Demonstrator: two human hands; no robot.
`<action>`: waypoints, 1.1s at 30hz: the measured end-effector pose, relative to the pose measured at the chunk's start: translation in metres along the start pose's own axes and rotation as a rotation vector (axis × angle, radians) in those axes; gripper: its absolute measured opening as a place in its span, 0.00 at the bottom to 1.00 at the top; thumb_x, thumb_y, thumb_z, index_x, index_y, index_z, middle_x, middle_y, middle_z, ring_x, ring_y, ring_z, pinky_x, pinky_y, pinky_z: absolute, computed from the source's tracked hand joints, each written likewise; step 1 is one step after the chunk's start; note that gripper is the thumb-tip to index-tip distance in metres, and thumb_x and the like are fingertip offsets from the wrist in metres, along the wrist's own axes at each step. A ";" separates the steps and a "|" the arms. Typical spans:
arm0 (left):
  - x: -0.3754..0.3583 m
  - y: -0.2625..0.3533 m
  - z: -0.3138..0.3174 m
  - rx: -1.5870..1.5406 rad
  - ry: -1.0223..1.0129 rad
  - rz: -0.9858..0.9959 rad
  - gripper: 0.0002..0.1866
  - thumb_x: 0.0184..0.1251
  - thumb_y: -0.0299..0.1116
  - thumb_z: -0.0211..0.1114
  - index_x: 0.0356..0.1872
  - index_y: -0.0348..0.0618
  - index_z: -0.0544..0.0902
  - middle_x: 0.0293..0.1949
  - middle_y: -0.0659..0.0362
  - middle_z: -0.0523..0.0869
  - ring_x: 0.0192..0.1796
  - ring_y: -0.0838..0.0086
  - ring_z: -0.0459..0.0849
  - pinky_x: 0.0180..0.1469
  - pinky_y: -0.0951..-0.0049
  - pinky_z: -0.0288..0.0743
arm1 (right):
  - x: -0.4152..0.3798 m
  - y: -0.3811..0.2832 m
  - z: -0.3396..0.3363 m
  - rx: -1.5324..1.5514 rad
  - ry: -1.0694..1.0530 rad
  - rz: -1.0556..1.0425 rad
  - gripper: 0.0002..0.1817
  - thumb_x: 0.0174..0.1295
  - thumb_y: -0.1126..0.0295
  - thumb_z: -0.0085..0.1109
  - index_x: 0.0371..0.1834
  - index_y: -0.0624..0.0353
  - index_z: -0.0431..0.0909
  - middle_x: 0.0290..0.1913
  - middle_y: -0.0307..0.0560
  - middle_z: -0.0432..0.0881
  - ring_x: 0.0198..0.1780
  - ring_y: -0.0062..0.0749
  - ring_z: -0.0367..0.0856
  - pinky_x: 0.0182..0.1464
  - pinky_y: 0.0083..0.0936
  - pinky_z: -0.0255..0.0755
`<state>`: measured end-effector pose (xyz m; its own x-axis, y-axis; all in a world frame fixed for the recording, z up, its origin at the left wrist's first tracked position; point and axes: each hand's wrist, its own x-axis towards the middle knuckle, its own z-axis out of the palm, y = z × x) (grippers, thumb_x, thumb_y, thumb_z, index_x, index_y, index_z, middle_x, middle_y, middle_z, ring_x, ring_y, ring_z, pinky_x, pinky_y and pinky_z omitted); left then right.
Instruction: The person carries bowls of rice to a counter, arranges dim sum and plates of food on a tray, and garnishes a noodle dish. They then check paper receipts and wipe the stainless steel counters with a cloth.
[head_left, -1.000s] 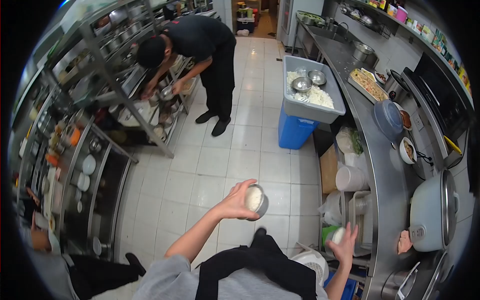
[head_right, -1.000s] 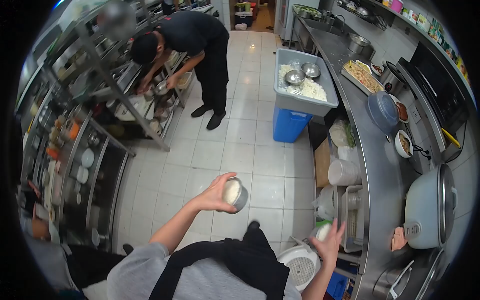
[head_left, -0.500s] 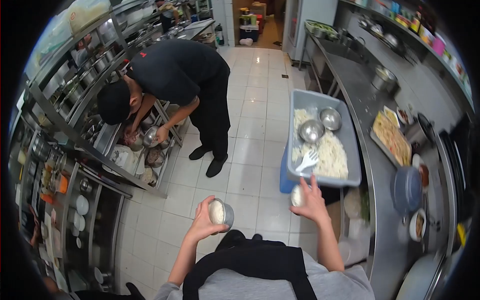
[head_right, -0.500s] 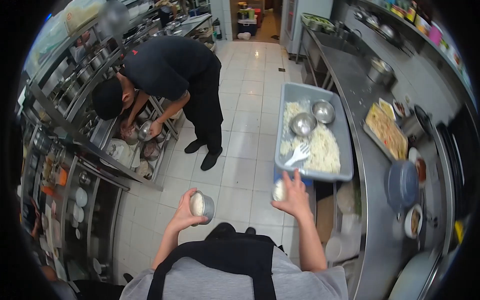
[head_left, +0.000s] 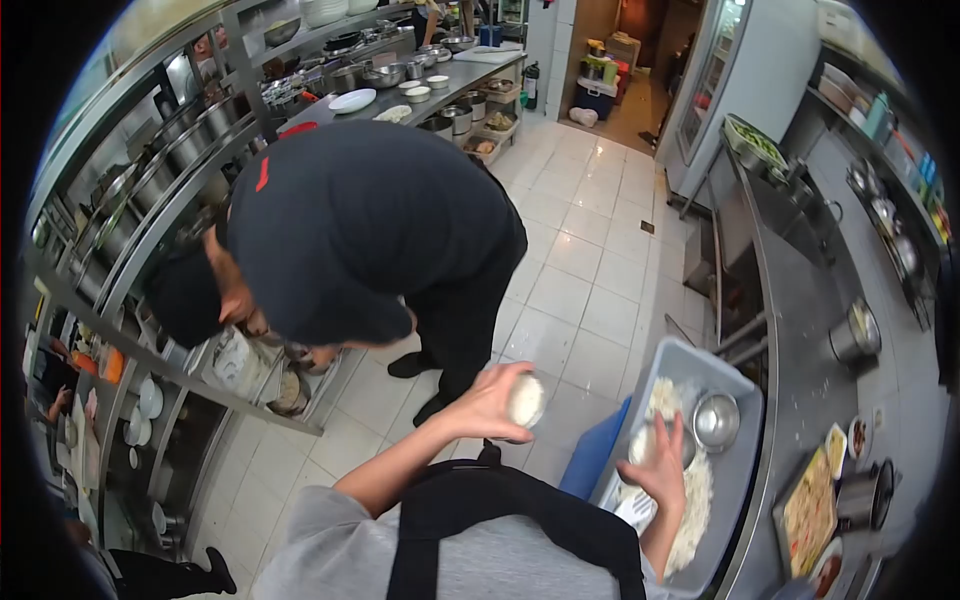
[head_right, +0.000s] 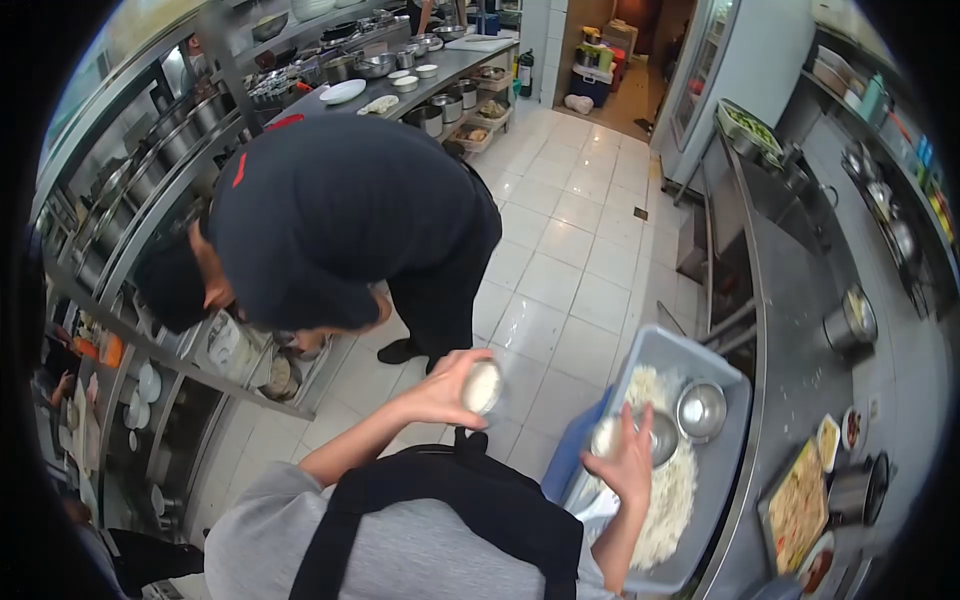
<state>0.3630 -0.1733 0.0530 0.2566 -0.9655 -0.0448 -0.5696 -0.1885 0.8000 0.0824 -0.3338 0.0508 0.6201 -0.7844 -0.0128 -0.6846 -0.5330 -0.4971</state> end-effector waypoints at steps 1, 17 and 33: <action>0.034 -0.001 -0.004 -0.025 -0.019 0.071 0.52 0.31 0.42 0.73 0.63 0.42 0.56 0.56 0.41 0.63 0.60 0.48 0.62 0.62 0.58 0.59 | 0.014 0.007 -0.005 -0.037 -0.010 0.040 0.56 0.24 0.60 0.72 0.66 0.59 0.57 0.70 0.63 0.42 0.67 0.59 0.55 0.64 0.37 0.59; 0.545 -0.008 -0.085 0.006 0.045 0.161 0.52 0.25 0.41 0.72 0.62 0.45 0.56 0.54 0.43 0.63 0.57 0.47 0.62 0.56 0.52 0.66 | 0.482 0.091 -0.056 -0.289 -0.373 0.045 0.57 0.25 0.56 0.74 0.67 0.55 0.56 0.71 0.60 0.44 0.66 0.58 0.55 0.64 0.40 0.59; 0.660 -0.252 -0.333 0.192 0.741 -0.497 0.55 0.24 0.42 0.73 0.64 0.50 0.57 0.56 0.42 0.63 0.58 0.46 0.62 0.59 0.53 0.64 | 0.949 -0.183 0.056 -0.311 -0.704 -0.962 0.55 0.29 0.51 0.70 0.67 0.48 0.56 0.70 0.62 0.46 0.63 0.62 0.59 0.59 0.49 0.62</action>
<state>0.9363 -0.7033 0.0208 0.9051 -0.4153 0.0913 -0.3629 -0.6426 0.6748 0.8175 -0.9634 0.0812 0.9277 0.2595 -0.2683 0.1622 -0.9277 -0.3363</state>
